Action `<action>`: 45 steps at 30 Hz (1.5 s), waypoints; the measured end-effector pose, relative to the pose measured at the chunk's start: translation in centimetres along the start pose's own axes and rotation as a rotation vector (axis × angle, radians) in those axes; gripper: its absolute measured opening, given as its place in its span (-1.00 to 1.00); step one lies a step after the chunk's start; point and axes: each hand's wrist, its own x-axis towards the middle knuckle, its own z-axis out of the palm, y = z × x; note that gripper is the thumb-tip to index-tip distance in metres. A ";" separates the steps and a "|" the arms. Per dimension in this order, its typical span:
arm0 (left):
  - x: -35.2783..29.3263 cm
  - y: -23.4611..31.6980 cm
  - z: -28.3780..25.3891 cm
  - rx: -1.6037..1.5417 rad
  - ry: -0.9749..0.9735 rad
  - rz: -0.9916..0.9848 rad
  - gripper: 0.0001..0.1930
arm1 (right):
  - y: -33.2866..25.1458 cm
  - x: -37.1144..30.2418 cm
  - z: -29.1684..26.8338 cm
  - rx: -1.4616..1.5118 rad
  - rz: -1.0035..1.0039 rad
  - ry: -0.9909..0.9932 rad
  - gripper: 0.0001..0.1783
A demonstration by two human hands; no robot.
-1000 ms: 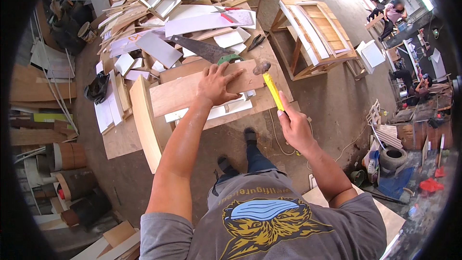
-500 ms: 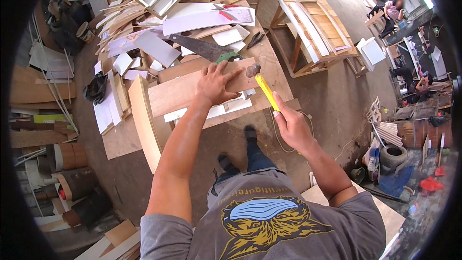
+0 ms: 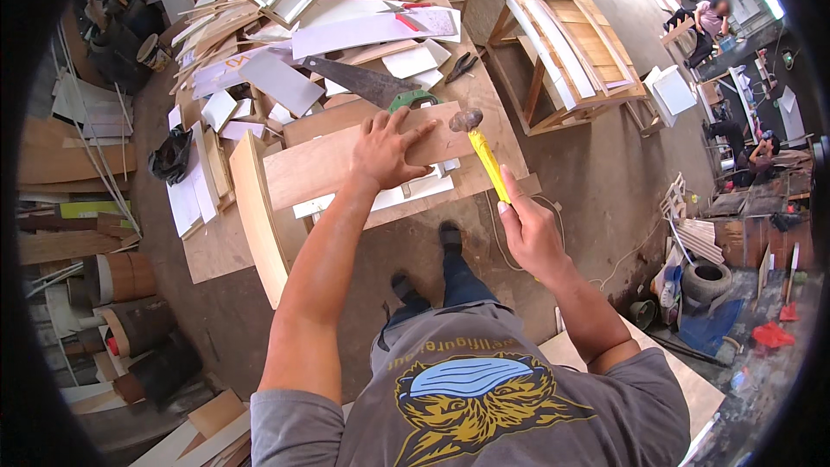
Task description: The person positions wooden boards together, retrieves nails from a bag, and hammers the nails into the boards using a hammer.
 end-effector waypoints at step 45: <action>0.1 -0.2 0.1 -0.001 0.016 0.027 -0.03 | 0.8 0.4 -0.5 0.001 -0.017 0.007 -0.30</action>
